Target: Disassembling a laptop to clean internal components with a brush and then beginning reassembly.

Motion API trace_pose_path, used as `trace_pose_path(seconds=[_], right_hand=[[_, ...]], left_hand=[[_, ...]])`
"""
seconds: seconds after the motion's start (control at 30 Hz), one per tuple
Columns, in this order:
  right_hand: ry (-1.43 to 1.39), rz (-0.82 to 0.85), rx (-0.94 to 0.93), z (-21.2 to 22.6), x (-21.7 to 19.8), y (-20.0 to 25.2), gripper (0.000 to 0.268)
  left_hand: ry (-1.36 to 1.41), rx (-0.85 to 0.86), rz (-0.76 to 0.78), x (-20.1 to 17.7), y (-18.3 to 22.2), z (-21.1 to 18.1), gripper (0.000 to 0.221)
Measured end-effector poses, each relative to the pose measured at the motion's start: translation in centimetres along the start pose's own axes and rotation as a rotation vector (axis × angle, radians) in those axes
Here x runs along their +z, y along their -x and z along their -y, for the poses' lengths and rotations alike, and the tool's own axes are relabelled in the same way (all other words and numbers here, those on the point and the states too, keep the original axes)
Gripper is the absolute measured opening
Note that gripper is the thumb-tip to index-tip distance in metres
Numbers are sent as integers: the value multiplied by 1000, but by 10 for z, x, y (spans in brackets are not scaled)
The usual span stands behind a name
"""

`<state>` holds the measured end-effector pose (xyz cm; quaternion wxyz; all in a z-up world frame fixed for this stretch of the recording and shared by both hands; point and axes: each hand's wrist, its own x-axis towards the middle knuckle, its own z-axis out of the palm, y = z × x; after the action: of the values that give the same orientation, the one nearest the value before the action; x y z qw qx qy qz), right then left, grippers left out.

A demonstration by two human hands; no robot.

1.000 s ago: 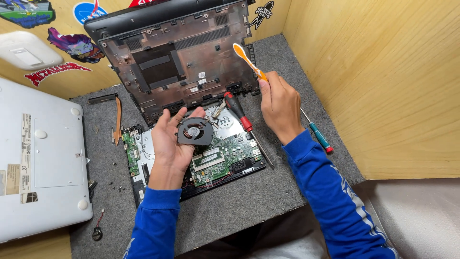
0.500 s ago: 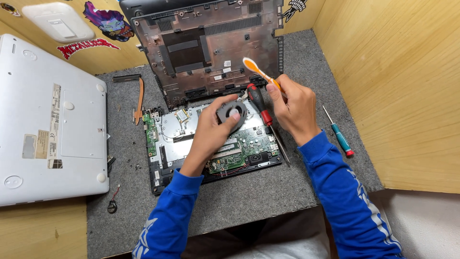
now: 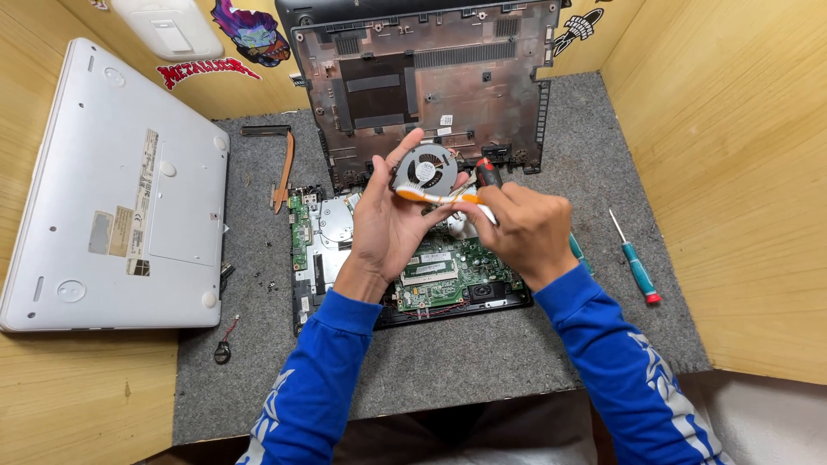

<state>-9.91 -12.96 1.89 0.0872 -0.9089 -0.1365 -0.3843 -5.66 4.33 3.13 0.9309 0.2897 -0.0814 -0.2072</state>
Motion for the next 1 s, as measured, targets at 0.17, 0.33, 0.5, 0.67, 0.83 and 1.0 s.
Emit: trace_pose_path(seconds=[0.17,0.33,0.5,0.67,0.83,1.0], right_hand=[[-20,-39,12,1,5,-3,31],[-18,-54,11,2,4,-5,32],[-25,-5,50,4,0,-10,29],[-78,20,93,6,11,5,29],[-45,34,133,-1,17,6,29],[-85,146,171,16,14,8,33]], left_hand=[[-22,8,6,-10,-2,0,50],[27,7,6,-18,-6,-3,54],[4,-20,-42,-26,-11,6,53],[117,-28,-97,-33,-13,13,53],[144,-73,-81,-39,-15,27,52],[75,48,-84,-36,-13,7,51]])
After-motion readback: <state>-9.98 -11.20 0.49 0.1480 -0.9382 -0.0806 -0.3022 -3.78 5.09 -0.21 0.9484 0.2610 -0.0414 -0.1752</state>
